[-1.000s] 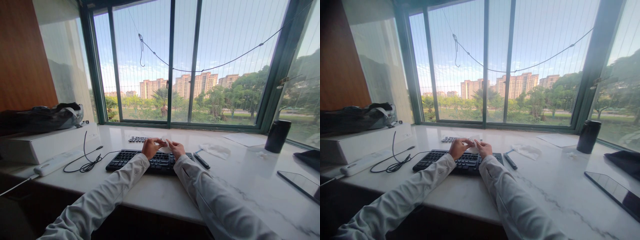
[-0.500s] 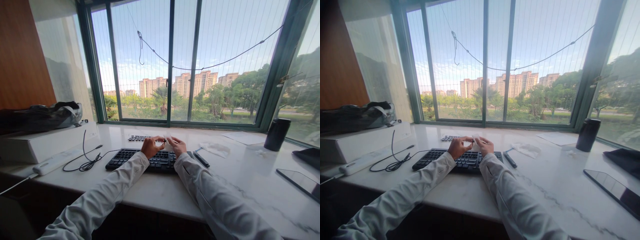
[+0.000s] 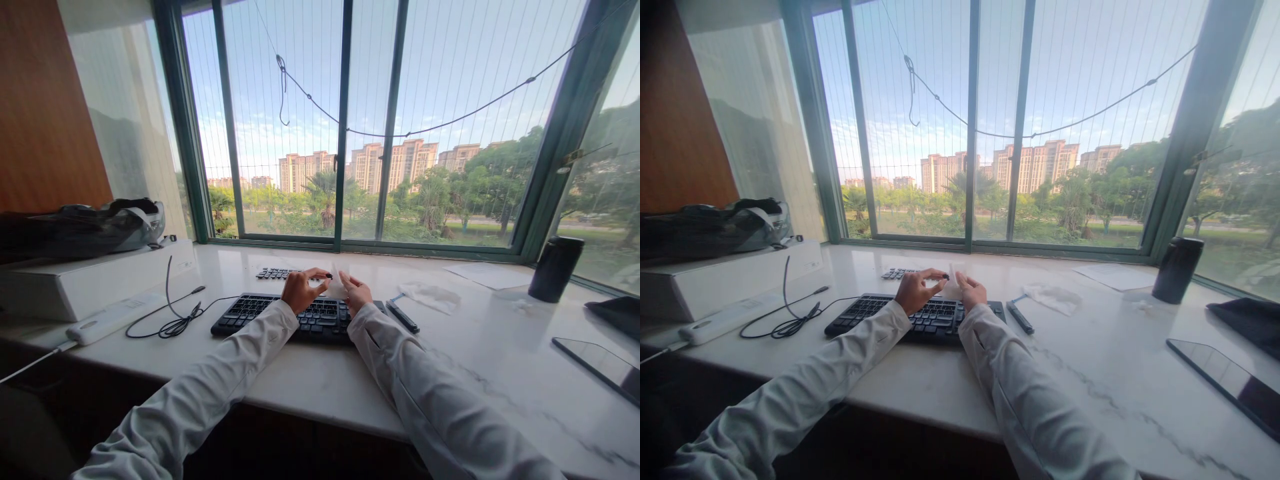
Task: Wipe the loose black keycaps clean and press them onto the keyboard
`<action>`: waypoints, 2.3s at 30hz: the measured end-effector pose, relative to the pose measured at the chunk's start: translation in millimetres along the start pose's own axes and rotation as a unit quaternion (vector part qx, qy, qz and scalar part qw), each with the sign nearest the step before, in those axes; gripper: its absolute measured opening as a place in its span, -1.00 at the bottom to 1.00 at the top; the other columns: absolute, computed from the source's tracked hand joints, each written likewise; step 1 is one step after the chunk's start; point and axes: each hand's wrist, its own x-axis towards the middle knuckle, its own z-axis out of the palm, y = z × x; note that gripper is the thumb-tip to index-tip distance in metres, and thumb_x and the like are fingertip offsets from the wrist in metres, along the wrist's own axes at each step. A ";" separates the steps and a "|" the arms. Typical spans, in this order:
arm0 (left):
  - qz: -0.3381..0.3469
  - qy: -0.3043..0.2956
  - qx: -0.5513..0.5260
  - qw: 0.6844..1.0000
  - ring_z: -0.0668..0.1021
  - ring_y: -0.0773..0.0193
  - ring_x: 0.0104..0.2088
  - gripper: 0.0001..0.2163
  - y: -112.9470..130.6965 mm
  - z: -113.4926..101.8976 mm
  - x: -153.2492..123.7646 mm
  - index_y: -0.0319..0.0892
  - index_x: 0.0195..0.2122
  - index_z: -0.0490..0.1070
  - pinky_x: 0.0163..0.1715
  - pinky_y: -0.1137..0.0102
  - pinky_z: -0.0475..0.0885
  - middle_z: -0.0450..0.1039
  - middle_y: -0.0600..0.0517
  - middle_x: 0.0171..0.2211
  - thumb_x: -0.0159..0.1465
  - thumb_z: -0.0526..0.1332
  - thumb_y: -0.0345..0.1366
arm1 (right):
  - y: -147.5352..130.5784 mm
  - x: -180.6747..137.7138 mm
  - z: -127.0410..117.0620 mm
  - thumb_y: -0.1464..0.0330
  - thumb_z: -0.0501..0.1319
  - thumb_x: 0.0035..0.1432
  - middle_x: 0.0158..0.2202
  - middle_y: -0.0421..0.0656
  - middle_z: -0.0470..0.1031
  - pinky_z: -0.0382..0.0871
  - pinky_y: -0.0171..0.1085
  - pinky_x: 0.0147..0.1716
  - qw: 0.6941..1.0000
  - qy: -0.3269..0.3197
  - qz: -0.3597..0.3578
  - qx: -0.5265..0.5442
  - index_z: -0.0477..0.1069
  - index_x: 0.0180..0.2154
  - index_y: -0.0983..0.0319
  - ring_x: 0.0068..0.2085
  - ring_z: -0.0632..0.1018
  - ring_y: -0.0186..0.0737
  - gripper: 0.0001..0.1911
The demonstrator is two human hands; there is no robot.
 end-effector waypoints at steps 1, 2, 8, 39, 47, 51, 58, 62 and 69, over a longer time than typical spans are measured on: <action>-0.003 -0.004 0.005 1.000 0.54 0.33 -0.41 -0.79 -0.2 0.1 -0.2 -0.08 -0.22 0.50 -0.39 0.48 0.39 0.56 0.11 -0.33 0.14 0.20 -0.20 | -1.2 -2.7 1.9 0.19 0.36 -0.18 -0.39 -0.05 0.55 0.41 -0.34 -0.57 1.000 -0.009 0.020 0.009 0.47 -0.19 0.39 -0.51 0.51 -0.27 -0.49; -0.005 -0.010 0.010 1.000 0.55 0.32 -0.39 -0.79 -0.5 0.2 -0.4 -0.06 -0.20 0.49 -0.38 0.48 0.40 0.56 0.12 -0.31 0.14 0.20 -0.21 | -2.3 -4.9 3.5 0.23 0.37 -0.18 -0.42 -0.07 0.55 0.40 -0.35 -0.58 0.999 -0.021 0.034 0.018 0.49 -0.24 0.38 -0.53 0.49 -0.29 -0.55; -0.009 -0.014 0.043 0.999 0.55 0.28 -0.33 -0.77 -4.5 2.6 -1.6 0.00 -0.18 0.49 -0.38 0.47 0.39 0.56 0.14 -0.28 0.14 0.20 -0.15 | -5.9 -8.7 5.0 0.32 0.38 -0.19 -0.49 -0.16 0.53 0.39 -0.38 -0.56 0.994 -0.053 0.085 0.051 0.51 -0.35 0.33 -0.55 0.47 -0.35 -0.70; -0.003 0.008 0.090 0.996 0.57 0.23 -0.23 -0.75 -4.9 4.5 -4.3 0.01 -0.23 0.53 -0.26 0.43 0.43 0.56 0.11 -0.28 0.13 0.20 -0.07 | -7.5 -5.2 -6.8 0.05 0.35 -0.30 -0.49 -0.12 0.56 0.40 -0.32 -0.47 0.979 -0.019 -0.084 -0.187 0.57 -0.35 0.31 -0.42 0.54 -0.18 -0.49; -0.013 -0.001 0.094 0.995 0.56 0.22 -0.21 -0.76 -4.1 3.9 -4.2 0.02 -0.21 0.52 -0.25 0.43 0.42 0.56 0.10 -0.26 0.12 0.21 -0.10 | -9.7 -8.3 -6.6 0.05 0.35 -0.32 -0.46 -0.10 0.56 0.40 -0.32 -0.44 0.977 -0.010 -0.079 -0.196 0.56 -0.33 0.31 -0.37 0.55 -0.14 -0.47; -0.020 0.003 0.091 0.996 0.57 0.23 -0.26 -0.75 -2.5 3.0 -3.3 0.01 -0.21 0.52 -0.26 0.41 0.42 0.56 0.11 -0.26 0.12 0.22 -0.10 | -9.4 -7.9 -5.7 0.08 0.38 -0.35 -0.45 -0.08 0.57 0.41 -0.30 -0.42 0.985 -0.014 -0.064 -0.161 0.55 -0.33 0.33 -0.37 0.55 -0.14 -0.45; -0.001 -0.003 0.059 0.998 0.55 0.30 -0.33 -0.73 -1.3 -1.4 -1.6 0.03 -0.16 0.50 -0.33 0.47 0.39 0.55 0.13 -0.25 0.14 0.20 -0.08 | -8.0 -7.0 3.8 0.14 0.40 -0.35 -0.35 -0.06 0.56 0.42 -0.31 -0.42 0.999 -0.026 0.005 -0.020 0.52 -0.26 0.35 -0.39 0.54 -0.20 -0.43; -0.004 0.008 0.068 0.998 0.55 0.32 -0.37 -0.74 -0.6 -2.2 -1.4 0.02 -0.22 0.52 -0.37 0.49 0.36 0.57 0.13 -0.32 0.13 0.20 -0.05 | -8.0 -6.6 4.3 0.18 0.41 -0.37 -0.40 -0.08 0.56 0.42 -0.31 -0.43 0.999 -0.042 0.029 0.019 0.52 -0.32 0.34 -0.43 0.53 -0.24 -0.49; -0.016 0.002 0.064 0.998 0.46 0.40 -0.54 -0.74 1.7 -2.6 -0.2 0.01 -0.21 0.50 -0.49 0.50 0.30 0.56 0.16 -0.35 0.12 0.20 -0.05 | -1.5 0.8 0.1 0.16 0.41 -0.34 -0.46 -0.10 0.55 0.40 -0.33 -0.47 0.999 -0.041 0.008 -0.012 0.53 -0.35 0.36 -0.48 0.51 -0.27 -0.51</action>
